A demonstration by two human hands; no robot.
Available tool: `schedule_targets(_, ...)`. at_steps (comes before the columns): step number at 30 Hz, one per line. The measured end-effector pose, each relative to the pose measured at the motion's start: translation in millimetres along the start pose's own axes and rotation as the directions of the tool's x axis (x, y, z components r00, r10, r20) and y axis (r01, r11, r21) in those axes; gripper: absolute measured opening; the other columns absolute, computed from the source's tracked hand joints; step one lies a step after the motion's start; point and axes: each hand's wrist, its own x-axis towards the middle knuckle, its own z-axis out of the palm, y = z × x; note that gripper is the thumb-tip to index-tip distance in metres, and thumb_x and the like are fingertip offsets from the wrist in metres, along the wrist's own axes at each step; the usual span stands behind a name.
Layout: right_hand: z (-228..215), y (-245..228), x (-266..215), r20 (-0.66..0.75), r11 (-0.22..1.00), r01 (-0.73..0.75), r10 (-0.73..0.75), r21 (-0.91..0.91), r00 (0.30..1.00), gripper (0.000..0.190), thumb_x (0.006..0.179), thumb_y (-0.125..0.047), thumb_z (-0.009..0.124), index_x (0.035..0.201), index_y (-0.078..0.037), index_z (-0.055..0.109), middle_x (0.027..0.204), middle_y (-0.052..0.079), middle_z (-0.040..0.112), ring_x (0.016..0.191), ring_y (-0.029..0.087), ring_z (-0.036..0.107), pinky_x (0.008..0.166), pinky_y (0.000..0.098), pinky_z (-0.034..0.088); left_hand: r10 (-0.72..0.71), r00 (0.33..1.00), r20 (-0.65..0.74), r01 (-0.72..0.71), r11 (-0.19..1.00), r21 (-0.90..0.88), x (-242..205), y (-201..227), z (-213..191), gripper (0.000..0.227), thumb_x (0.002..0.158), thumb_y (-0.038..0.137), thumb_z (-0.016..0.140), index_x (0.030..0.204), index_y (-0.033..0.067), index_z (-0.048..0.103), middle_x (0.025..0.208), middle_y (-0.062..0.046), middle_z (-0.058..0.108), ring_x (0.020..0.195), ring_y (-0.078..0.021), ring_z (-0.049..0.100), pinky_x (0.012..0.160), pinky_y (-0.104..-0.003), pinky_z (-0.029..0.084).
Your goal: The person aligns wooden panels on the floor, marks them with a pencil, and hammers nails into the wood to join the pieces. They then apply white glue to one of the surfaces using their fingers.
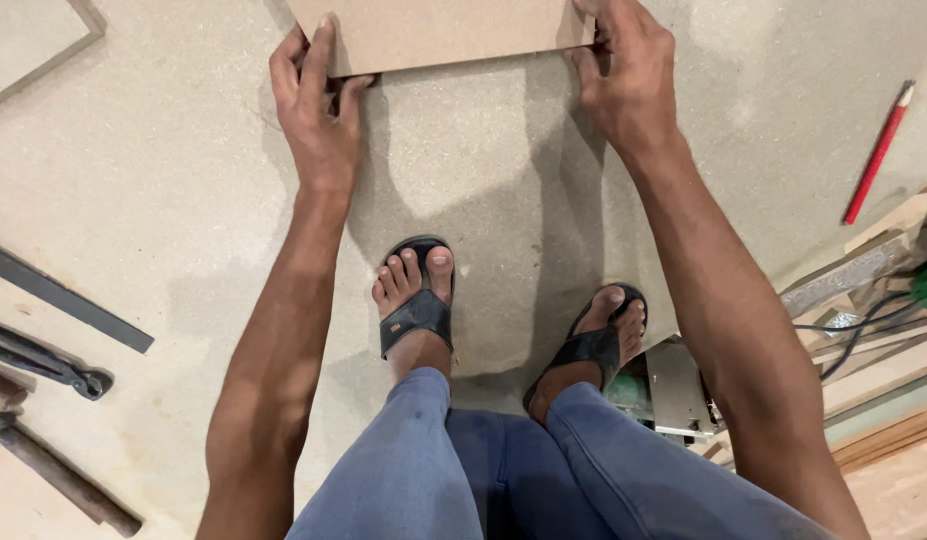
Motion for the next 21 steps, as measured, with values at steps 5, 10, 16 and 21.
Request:
schedule_targets(5, -4, -7, 3, 0.042, 0.999, -0.026, 0.028, -0.033, 0.999, 0.042, 0.097, 0.012, 0.079, 0.131, 0.0, 0.058, 0.113, 0.017, 0.066, 0.098, 0.028, 0.075, 0.077, 0.0328, 0.064, -0.049, 0.999, 0.011, 0.049, 0.999, 0.0, 4, 4, -2, 0.068, 0.098, 0.004, 0.084, 0.154, 0.0232, 0.052, 0.151, -0.015, 0.043, 0.137, -0.0296, 0.057, 0.107, -0.034, 0.057)
schedule_targets(10, -1, -13, 0, 0.024, 0.994, -0.036, 0.039, -0.102, 0.999, 0.043, 0.096, 0.01, 0.079, 0.132, 0.002, 0.057, 0.124, 0.021, 0.062, 0.107, 0.032, 0.073, 0.088, 0.0331, 0.062, -0.124, 0.992, 0.038, 0.121, 0.99, 0.071, 3, 18, -2, 0.071, 0.096, 0.006, 0.085, 0.156, 0.018, 0.049, 0.157, -0.022, 0.035, 0.146, -0.0386, 0.042, 0.116, -0.045, 0.045)
schedule_targets(16, 10, -1, -5, -0.003, 0.995, -0.092, 0.092, -0.028, 0.996, 0.043, 0.099, 0.007, 0.08, 0.135, -0.001, 0.058, 0.133, 0.021, 0.063, 0.11, 0.031, 0.074, 0.088, 0.0341, 0.063, -0.176, 0.984, 0.034, 0.172, 0.98, 0.102, 7, 13, -2, 0.073, 0.092, 0.013, 0.09, 0.154, 0.0263, 0.053, 0.158, -0.011, 0.043, 0.15, -0.0353, 0.038, 0.122, -0.043, 0.044)
schedule_targets(21, 10, 5, -7, 0.025, 0.988, -0.149, 0.15, -0.031, 0.988, 0.042, 0.098, 0.005, 0.079, 0.134, -0.003, 0.058, 0.13, 0.02, 0.065, 0.113, 0.032, 0.073, 0.09, 0.036, 0.062, -0.144, 0.989, 0.032, 0.146, 0.988, -0.055, 6, 13, 1, 0.075, 0.093, 0.005, 0.086, 0.155, 0.0261, 0.05, 0.166, -0.015, 0.036, 0.156, -0.0361, 0.033, 0.125, -0.047, 0.035)
